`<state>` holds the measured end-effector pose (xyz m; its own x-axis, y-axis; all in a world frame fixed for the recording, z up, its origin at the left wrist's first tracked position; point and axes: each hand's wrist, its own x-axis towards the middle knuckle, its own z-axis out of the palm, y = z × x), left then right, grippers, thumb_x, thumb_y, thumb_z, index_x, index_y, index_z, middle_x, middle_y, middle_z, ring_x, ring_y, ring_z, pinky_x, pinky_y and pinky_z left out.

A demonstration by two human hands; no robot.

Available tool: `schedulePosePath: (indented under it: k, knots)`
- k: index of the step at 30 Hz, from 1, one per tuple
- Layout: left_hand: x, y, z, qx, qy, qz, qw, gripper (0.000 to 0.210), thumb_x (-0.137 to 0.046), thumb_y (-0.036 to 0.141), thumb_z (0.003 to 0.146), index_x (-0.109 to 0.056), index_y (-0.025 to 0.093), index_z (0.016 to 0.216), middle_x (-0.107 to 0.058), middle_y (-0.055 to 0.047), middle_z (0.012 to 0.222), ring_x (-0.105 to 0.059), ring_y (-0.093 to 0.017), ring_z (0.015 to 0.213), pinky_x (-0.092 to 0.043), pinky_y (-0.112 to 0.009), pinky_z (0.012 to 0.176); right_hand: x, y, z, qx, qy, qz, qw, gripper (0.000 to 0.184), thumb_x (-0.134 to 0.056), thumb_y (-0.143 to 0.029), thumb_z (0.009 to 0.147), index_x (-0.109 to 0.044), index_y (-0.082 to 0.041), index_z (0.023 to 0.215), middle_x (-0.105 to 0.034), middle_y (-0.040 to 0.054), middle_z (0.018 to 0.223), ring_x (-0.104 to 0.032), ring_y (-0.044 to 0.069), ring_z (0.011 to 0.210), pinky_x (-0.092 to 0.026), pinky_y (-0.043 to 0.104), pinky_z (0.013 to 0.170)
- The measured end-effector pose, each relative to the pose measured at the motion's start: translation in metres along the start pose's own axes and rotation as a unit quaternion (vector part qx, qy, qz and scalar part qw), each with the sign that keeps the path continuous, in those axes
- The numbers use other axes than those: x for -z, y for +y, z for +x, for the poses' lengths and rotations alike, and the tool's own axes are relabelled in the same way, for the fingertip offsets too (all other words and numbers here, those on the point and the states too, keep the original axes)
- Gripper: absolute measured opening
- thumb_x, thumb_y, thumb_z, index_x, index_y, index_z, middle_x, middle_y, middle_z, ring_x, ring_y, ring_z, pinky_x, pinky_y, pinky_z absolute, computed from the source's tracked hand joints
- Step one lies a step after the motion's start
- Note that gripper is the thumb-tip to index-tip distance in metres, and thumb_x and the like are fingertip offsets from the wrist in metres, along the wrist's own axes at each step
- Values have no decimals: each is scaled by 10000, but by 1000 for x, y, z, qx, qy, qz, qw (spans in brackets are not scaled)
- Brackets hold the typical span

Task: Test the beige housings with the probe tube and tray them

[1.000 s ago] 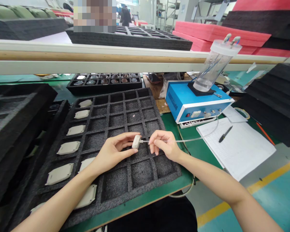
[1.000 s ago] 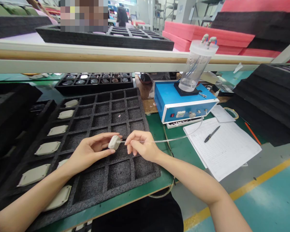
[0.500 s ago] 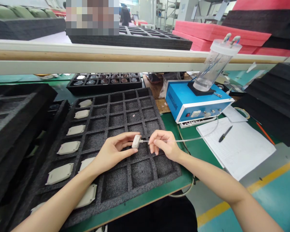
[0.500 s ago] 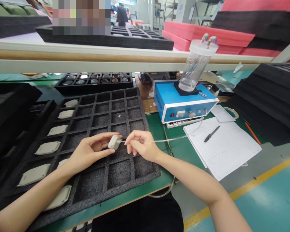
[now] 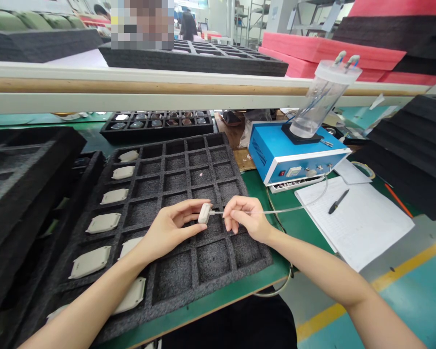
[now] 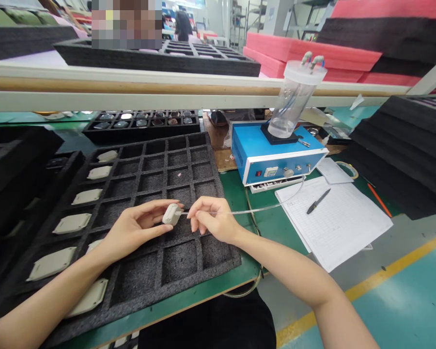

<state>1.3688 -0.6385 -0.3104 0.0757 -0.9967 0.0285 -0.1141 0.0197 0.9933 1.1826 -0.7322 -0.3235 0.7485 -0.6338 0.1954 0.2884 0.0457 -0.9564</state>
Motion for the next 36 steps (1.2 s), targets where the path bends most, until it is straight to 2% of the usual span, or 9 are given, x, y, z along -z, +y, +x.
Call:
schedulePosePath:
  k: [4, 9, 12, 15, 17, 21, 26, 31, 36]
  knots:
    - [1, -1, 0, 5, 7, 7, 1000, 479, -798, 297, 678, -652, 171, 1117, -698, -104, 1186, -666, -263, 1082, -515, -436, 1008, 3, 2, 3, 0, 12, 16, 1000, 117, -595, -256, 728, -615, -142, 709, -632, -7, 517, -492, 73, 359, -379, 181, 380]
    - [-2, 5, 1, -5, 70, -79, 994, 534, -786, 342, 683, -552, 148, 1122, -723, -111, 1051, -697, -225, 944, -568, -367, 857, 4, -2, 3, 10, 121, 65, 990, 83, -597, -229, 672, -618, -151, 653, -594, -15, 456, -449, 73, 323, -324, 176, 333]
    - [7, 10, -1, -21, 184, -111, 977, 391, -646, 448, 790, -515, 153, 1011, -711, -105, 971, -691, -176, 801, -569, -302, 716, 3, -7, 4, 2, 122, 42, 992, 83, -618, -238, 646, -626, -157, 635, -587, -6, 452, -457, 86, 337, -329, 189, 332]
    - [24, 15, -15, -1, 293, -27, 956, 254, -537, 393, 857, -529, 151, 936, -664, -65, 892, -645, -126, 692, -533, -245, 626, 3, -9, 4, -2, 104, 25, 994, 86, -626, -243, 643, -633, -159, 624, -583, 2, 450, -465, 95, 347, -335, 203, 343]
    - [36, 15, -31, 14, 322, 83, 943, 220, -567, 316, 835, -551, 159, 989, -627, -19, 817, -613, -123, 659, -516, -246, 620, 3, -9, 3, -3, 97, 23, 995, 85, -628, -241, 645, -635, -160, 622, -582, 3, 452, -472, 99, 355, -337, 208, 350]
    - [58, 9, -54, 46, 319, 338, 884, 260, -559, 303, 843, -564, 174, 1068, -660, -11, 809, -620, -160, 726, -497, -291, 740, 3, -7, 1, -3, 85, 24, 996, 87, -634, -241, 663, -644, -159, 635, -585, 5, 462, -482, 104, 370, -353, 214, 364]
    - [76, 1, -44, 48, 297, 383, 873, 245, -471, 235, 870, -646, 167, 1026, -697, -69, 1046, -634, -208, 947, -468, -321, 878, 4, -5, 0, 1, 79, 24, 997, 84, -637, -232, 675, -654, -156, 644, -591, 9, 473, -487, 101, 381, -357, 209, 374]
    - [82, -3, -25, 62, 225, 429, 873, 268, -471, 164, 858, -728, 173, 934, -724, -70, 950, -652, -242, 942, -486, -371, 892, 7, -4, 0, -5, 66, 18, 998, 86, -638, -233, 686, -654, -155, 653, -591, 14, 477, -482, 103, 378, -360, 216, 381]
    - [59, 5, -33, 48, 244, 496, 832, 248, -548, 116, 815, -731, 108, 982, -660, -166, 1090, -582, -320, 1092, -420, -484, 1010, 8, -2, -1, 0, 60, 14, 998, 86, -635, -225, 706, -661, -154, 666, -590, 20, 489, -495, 107, 400, -363, 217, 386]
